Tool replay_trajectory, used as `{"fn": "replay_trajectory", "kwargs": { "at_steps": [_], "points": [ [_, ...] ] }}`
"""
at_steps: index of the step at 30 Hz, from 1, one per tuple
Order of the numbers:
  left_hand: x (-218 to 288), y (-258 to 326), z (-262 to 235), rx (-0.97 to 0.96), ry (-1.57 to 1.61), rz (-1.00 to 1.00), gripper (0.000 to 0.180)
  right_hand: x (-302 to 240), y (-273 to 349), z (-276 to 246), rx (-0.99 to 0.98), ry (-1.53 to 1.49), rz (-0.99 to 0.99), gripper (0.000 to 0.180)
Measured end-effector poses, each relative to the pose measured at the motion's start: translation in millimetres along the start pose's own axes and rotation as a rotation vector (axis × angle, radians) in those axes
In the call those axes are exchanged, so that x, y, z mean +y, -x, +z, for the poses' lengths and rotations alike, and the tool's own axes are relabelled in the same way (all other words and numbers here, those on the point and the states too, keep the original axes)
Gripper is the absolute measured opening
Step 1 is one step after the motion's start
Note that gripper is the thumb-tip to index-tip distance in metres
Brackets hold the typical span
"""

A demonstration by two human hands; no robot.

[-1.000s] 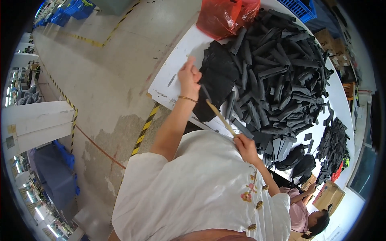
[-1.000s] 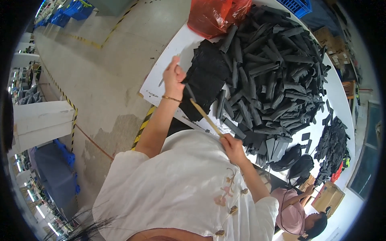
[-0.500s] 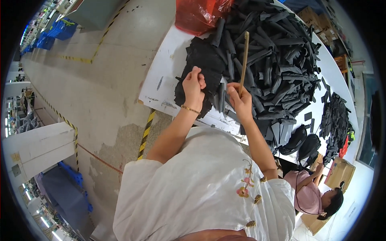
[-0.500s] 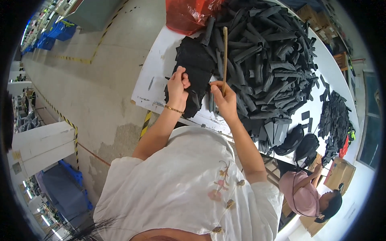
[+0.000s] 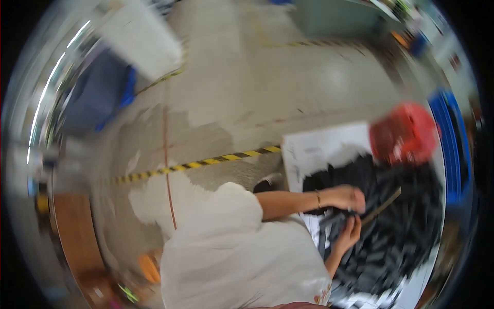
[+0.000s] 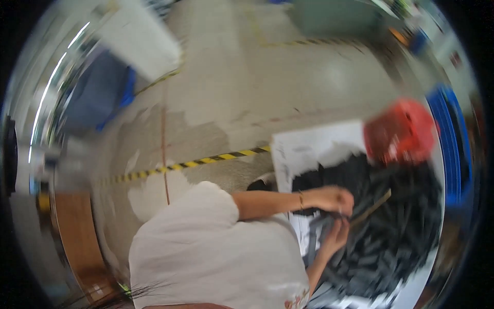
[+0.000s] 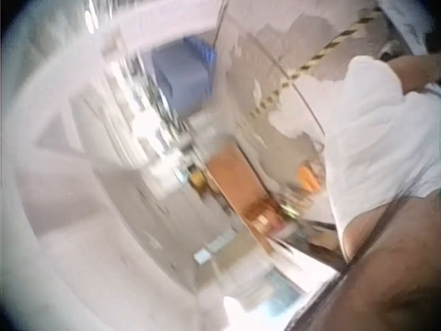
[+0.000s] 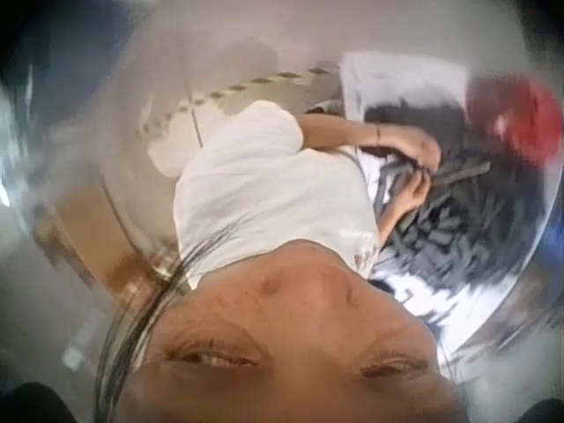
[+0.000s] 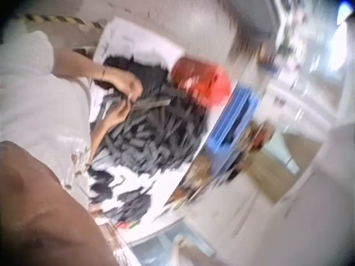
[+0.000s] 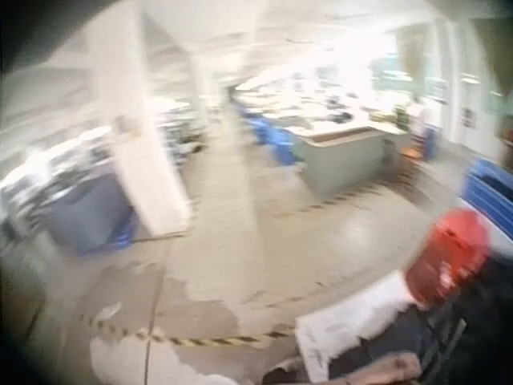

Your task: Inserting black foam strips into a fabric sleeve using a wooden stick.

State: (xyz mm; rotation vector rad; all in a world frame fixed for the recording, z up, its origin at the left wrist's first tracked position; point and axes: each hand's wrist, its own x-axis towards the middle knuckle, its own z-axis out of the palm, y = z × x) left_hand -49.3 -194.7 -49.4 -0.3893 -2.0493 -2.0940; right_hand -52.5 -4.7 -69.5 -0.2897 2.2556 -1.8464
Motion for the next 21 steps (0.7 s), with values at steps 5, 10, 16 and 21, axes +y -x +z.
{"fn": "replay_trajectory", "kwargs": {
  "at_steps": [5, 10, 16, 21],
  "points": [
    [12, 34, -5, -0.045, 0.152, -0.359, 0.048, -8, -33, 15, -0.233, 0.218, -0.320, 0.028],
    [18, 80, -11, 0.193, 0.252, -0.400, 0.039, -35, -43, 63, -0.116, 0.078, -0.282, 0.028],
    [64, 108, 8, 0.264, 0.160, -0.265, 0.037, -101, -90, 98, 0.131, 0.051, -0.602, 0.029],
    [21, 145, -7, 0.587, 0.196, -0.270, 0.034, -109, -160, 80, -0.059, 0.160, -0.840, 0.026]
  ]
}}
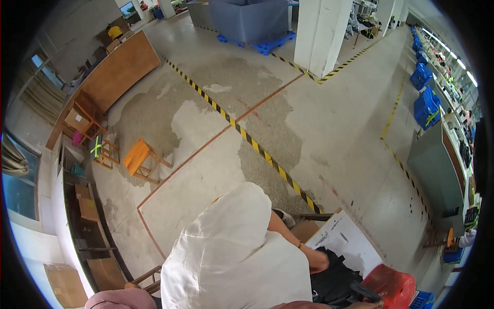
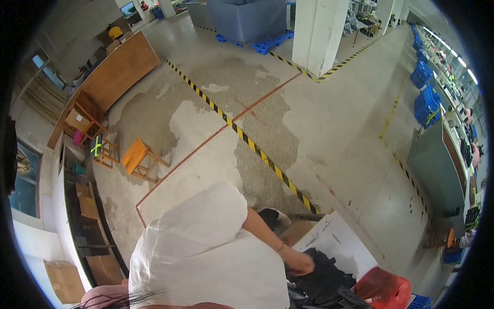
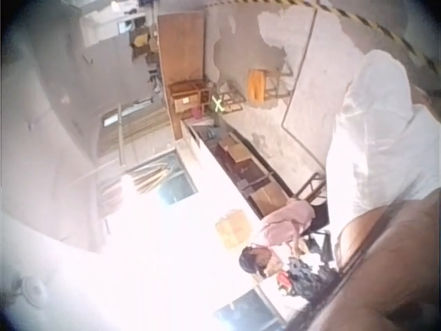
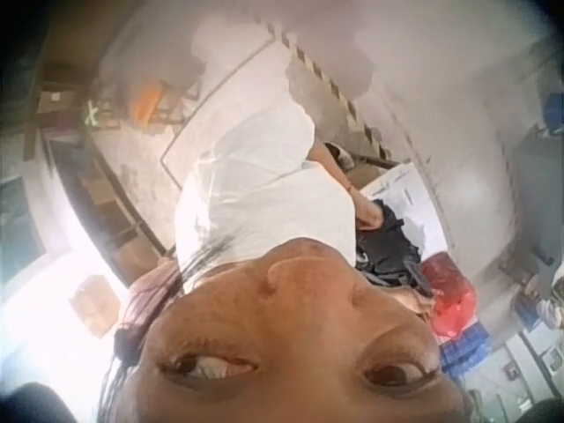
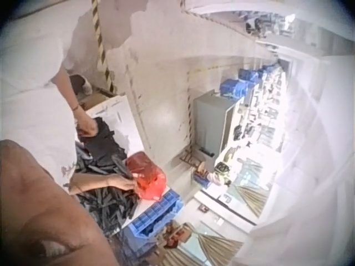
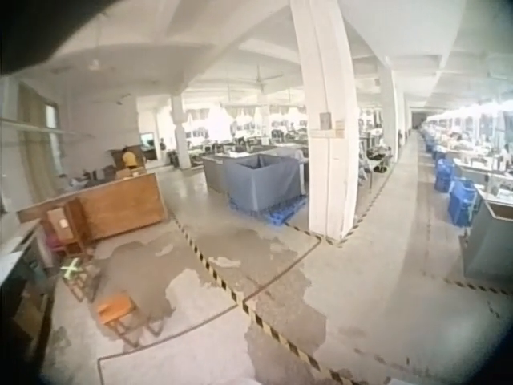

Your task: Inserting black foam strips into a fabric sleeve using a wooden stick.

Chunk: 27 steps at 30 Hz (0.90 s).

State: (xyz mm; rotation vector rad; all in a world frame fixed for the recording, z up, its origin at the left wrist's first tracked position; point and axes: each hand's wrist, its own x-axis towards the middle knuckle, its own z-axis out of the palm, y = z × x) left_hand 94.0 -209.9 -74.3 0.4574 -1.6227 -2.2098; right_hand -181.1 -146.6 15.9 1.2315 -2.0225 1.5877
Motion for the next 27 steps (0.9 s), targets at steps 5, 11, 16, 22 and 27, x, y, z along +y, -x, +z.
{"fn": "replay_trajectory", "kwargs": {
  "at_steps": [5, 11, 16, 22, 27],
  "points": [
    [50, -30, -5, 0.210, -0.131, 0.407, 0.025, -34, 65, 22, -0.532, -0.209, 0.104, 0.039],
    [50, -33, -7, 0.048, 0.131, 0.138, 0.022, -89, 87, 28, -0.539, -0.292, 0.444, 0.033],
    [36, -53, 13, -0.025, 0.251, 0.127, 0.028, -83, 94, 0, -0.472, -0.282, 0.495, 0.031],
    [68, -31, 18, 0.003, -0.216, 0.306, 0.034, -63, 107, 21, -0.337, -0.115, 0.430, 0.028],
    [86, -48, 32, 0.162, 0.109, -0.061, 0.036, -119, 94, 19, -0.224, -0.355, 0.595, 0.018]
  ]
}}
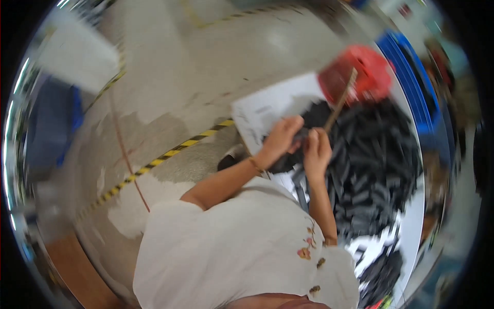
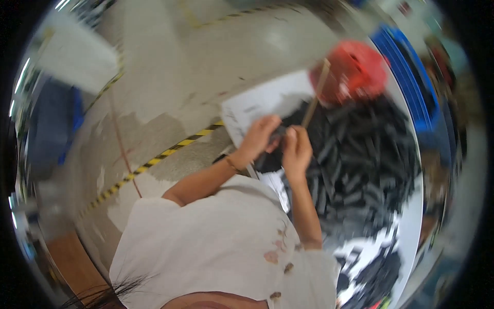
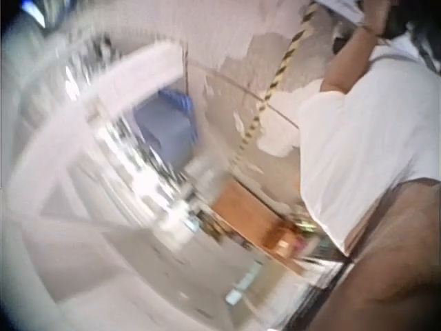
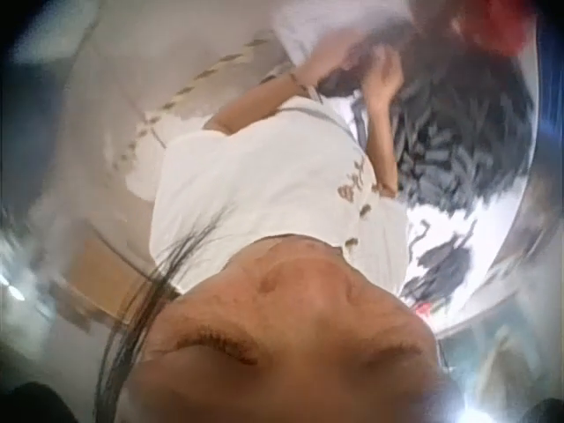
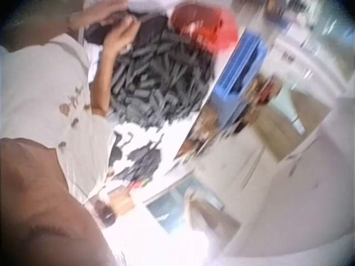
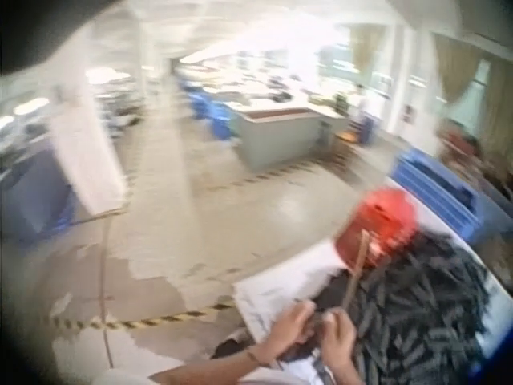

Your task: Inserting black foam strips into a fabric sleeve using a wooden stick.

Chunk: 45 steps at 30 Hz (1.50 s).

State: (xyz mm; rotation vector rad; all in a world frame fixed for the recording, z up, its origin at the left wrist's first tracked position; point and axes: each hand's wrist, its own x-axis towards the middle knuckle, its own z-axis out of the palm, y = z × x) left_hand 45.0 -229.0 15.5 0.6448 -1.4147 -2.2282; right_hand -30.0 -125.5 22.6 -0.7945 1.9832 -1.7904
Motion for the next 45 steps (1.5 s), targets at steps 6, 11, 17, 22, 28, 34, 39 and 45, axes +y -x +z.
{"fn": "replay_trajectory", "kwargs": {
  "at_steps": [6, 11, 17, 22, 28, 34, 39, 45],
  "points": [
    [-14, -25, 24, -0.503, -0.263, -0.139, 0.020, 9, -5, -53, 0.260, -0.079, 0.024, 0.021],
    [-42, -28, 45, -0.639, -0.239, -0.292, 0.021, 23, 6, -88, 0.397, -0.229, 0.108, 0.019],
    [-70, -36, 63, -0.774, -0.378, -0.395, 0.016, 17, 10, -133, 0.410, 0.030, 0.185, 0.010],
    [-85, -49, 40, -0.668, -0.486, -0.307, 0.015, -36, -48, -289, 0.951, 0.593, -0.140, 0.025],
    [-132, -83, -42, -0.318, -0.663, -0.098, 0.010, 3, -42, -485, 1.159, 1.333, 0.297, 0.075],
    [-127, -92, -34, -0.343, -1.066, 0.510, 0.010, 35, 17, -368, 1.008, 1.033, -0.093, 0.037],
    [-123, -130, -26, -0.398, -1.191, 0.716, 0.008, 70, 59, -262, 0.590, 0.907, 0.197, 0.023],
    [-150, -121, -5, -0.803, -1.140, 0.664, 0.014, 92, 98, -202, 0.261, 0.766, 0.240, 0.018]
  ]
}}
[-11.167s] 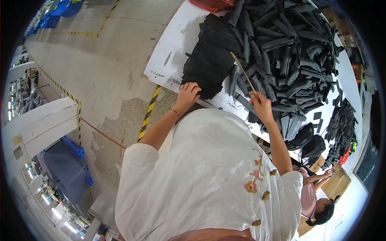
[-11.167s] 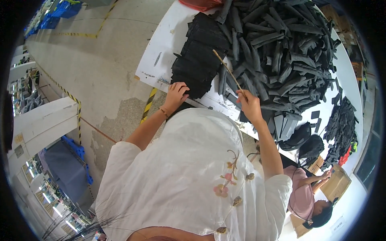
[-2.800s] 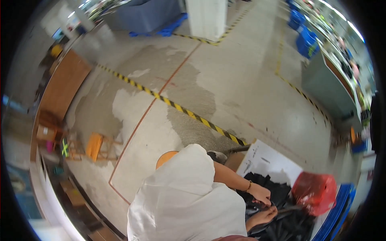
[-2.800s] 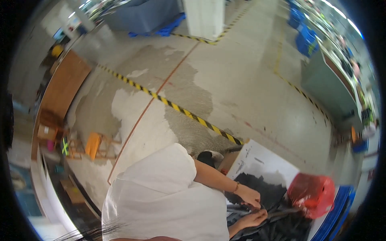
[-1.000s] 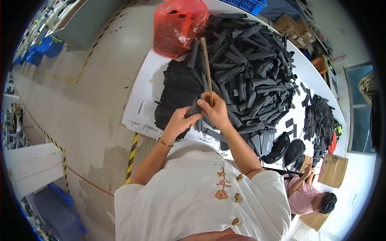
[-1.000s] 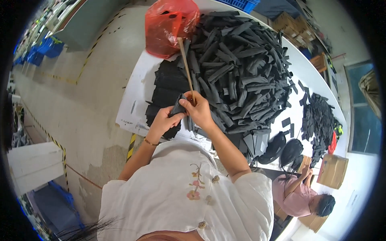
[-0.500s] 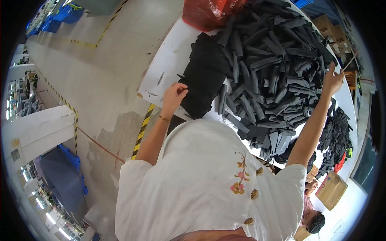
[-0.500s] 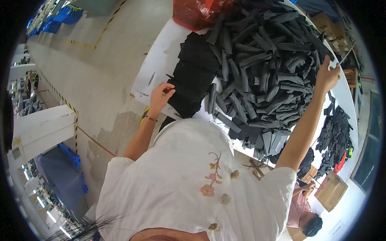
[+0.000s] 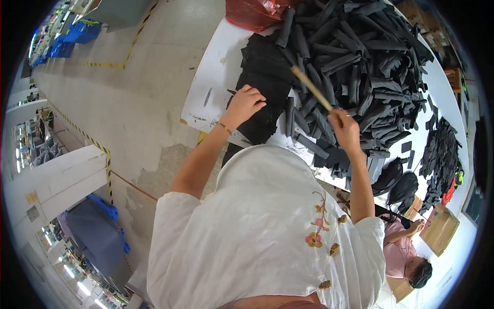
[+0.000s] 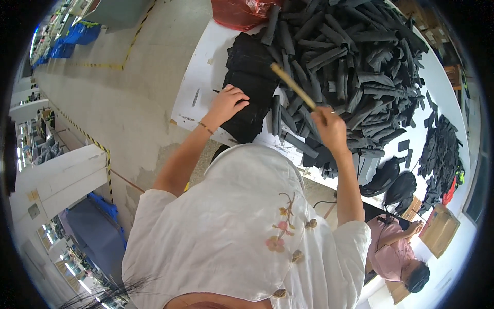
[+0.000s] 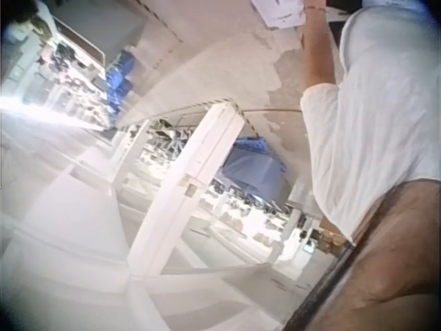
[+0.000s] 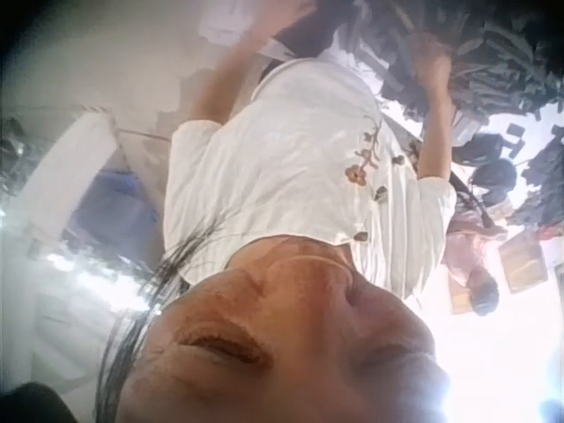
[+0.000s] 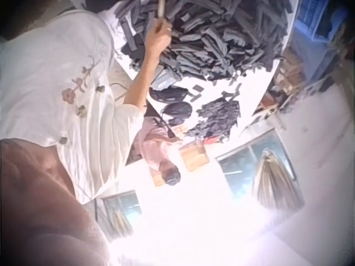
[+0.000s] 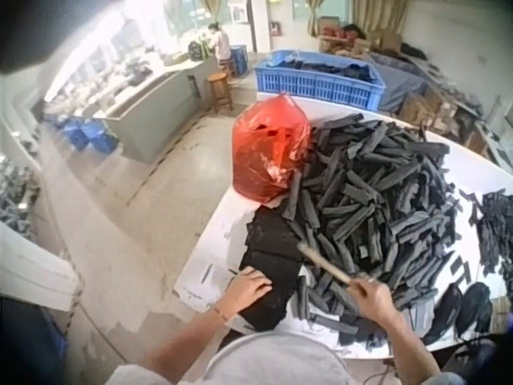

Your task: Inserting black foam strips into a fabric sleeve using a wooden stick.

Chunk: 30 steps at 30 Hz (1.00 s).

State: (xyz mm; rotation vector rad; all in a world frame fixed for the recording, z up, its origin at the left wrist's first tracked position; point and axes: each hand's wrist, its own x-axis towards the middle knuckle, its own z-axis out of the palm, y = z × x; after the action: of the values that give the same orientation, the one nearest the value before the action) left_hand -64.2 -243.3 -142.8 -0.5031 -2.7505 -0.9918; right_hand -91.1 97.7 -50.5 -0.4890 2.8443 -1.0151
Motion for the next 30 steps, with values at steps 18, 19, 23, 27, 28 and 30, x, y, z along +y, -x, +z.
{"fn": "replay_trajectory", "kwargs": {
  "at_steps": [18, 19, 23, 27, 28, 30],
  "points": [
    [1, -15, -10, -0.118, 0.182, -0.158, 0.010, -10, 20, 2, -0.190, 0.185, -0.226, 0.017],
    [4, -16, -11, -0.135, 0.168, -0.163, 0.011, -11, 17, 5, -0.195, 0.207, -0.251, 0.017],
    [46, -24, -6, -0.072, 0.129, -0.012, 0.009, -29, 6, 47, -0.149, 0.160, -0.321, 0.017],
    [107, -25, -49, 0.572, -0.037, 0.018, 0.032, -55, 6, 88, -0.141, -0.363, -0.006, 0.018],
    [93, -12, -42, 0.763, 0.150, -0.159, 0.052, -64, 7, 87, -0.170, -0.409, 0.034, 0.019],
    [69, -6, -38, 0.840, 0.995, -0.575, 0.051, -71, 10, 101, -0.222, -0.462, 0.023, 0.018]
  ]
}}
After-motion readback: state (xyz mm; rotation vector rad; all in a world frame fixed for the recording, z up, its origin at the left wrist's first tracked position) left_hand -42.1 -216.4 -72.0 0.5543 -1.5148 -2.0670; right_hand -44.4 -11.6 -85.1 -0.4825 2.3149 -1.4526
